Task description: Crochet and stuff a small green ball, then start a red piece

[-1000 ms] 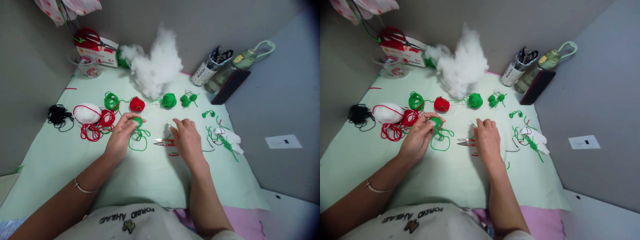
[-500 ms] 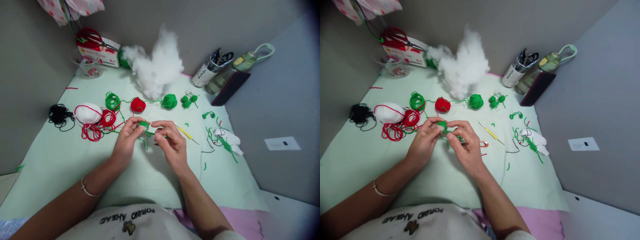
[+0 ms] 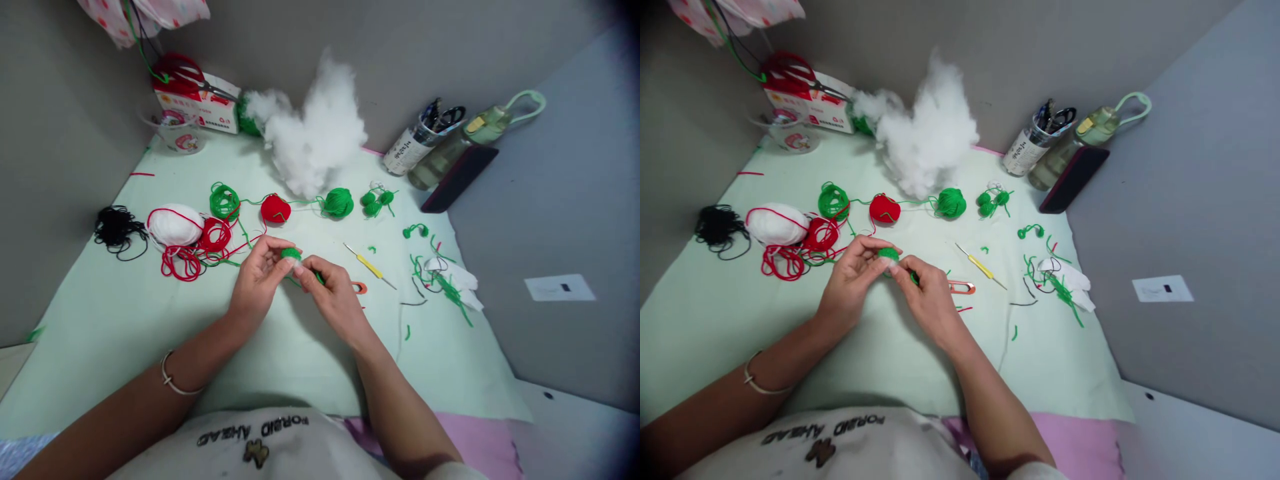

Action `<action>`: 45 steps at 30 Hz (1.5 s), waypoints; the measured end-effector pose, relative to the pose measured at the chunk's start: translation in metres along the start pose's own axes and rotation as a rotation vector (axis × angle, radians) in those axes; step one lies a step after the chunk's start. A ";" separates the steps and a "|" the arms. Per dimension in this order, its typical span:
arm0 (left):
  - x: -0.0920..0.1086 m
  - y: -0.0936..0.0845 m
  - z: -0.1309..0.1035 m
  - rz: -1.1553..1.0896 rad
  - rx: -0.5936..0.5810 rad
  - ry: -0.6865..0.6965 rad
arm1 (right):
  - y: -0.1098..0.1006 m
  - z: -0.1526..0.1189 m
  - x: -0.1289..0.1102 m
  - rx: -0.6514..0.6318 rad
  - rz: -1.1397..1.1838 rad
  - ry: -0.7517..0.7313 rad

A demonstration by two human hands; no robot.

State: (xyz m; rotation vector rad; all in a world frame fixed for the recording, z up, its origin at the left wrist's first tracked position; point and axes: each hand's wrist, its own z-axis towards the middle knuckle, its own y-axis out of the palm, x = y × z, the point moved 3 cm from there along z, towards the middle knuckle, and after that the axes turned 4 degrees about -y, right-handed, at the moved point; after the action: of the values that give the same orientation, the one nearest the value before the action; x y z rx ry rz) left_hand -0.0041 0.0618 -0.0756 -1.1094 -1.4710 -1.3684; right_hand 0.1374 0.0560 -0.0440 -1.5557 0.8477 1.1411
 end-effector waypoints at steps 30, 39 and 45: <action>0.000 -0.003 0.005 0.067 0.113 -0.034 | 0.022 -0.010 -0.005 0.080 -0.113 -0.050; 0.001 0.003 -0.003 -0.068 -0.036 0.000 | 0.005 0.001 -0.001 0.203 0.143 0.076; 0.001 0.001 -0.001 -0.147 -0.084 -0.109 | 0.004 -0.005 0.004 0.205 -0.083 0.011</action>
State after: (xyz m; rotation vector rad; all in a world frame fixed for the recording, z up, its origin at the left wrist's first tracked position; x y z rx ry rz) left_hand -0.0037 0.0604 -0.0748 -1.1640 -1.6133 -1.5026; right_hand 0.1362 0.0497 -0.0485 -1.4158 0.8714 0.9561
